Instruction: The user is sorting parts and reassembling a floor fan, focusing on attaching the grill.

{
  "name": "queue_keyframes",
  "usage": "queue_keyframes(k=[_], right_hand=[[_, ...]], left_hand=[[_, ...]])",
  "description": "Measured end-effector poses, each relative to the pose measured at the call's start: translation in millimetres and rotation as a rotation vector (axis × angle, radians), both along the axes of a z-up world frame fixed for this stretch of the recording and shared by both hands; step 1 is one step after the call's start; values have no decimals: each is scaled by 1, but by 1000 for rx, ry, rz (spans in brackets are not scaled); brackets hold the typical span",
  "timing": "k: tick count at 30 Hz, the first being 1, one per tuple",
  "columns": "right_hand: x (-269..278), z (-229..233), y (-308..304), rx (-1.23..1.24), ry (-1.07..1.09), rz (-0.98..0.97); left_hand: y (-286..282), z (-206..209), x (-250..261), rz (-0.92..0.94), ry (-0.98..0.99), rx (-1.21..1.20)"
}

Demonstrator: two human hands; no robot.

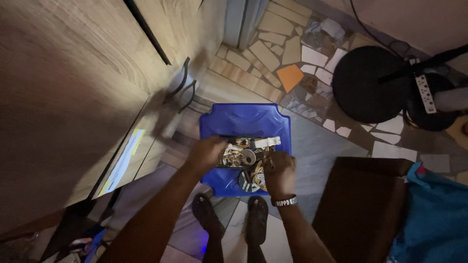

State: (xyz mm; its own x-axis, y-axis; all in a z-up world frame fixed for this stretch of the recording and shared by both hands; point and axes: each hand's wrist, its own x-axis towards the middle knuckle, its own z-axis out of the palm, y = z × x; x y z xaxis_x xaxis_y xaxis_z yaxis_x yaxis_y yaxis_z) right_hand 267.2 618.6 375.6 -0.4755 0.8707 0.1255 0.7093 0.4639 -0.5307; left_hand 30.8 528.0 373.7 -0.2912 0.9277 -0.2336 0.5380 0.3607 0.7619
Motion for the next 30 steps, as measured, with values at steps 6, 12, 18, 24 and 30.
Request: queue_keyframes(k=[6,12,18,24,30], right_hand=[[13,-28,54,229,1,112],[-9,-2,50,29,-195,256],[-29,-3,39,93,-223,313],[-93,30,27,-31,-140,554],[-130,16,42,62,-421,867]], left_hand=[[-20,-4,13,-263,175,19],[-32,54,39,-52,-229,-288],[-63,-20,51,-120,161,136],[-46,18,40,118,-147,-177],[-60,-28,41,-62,218,240]])
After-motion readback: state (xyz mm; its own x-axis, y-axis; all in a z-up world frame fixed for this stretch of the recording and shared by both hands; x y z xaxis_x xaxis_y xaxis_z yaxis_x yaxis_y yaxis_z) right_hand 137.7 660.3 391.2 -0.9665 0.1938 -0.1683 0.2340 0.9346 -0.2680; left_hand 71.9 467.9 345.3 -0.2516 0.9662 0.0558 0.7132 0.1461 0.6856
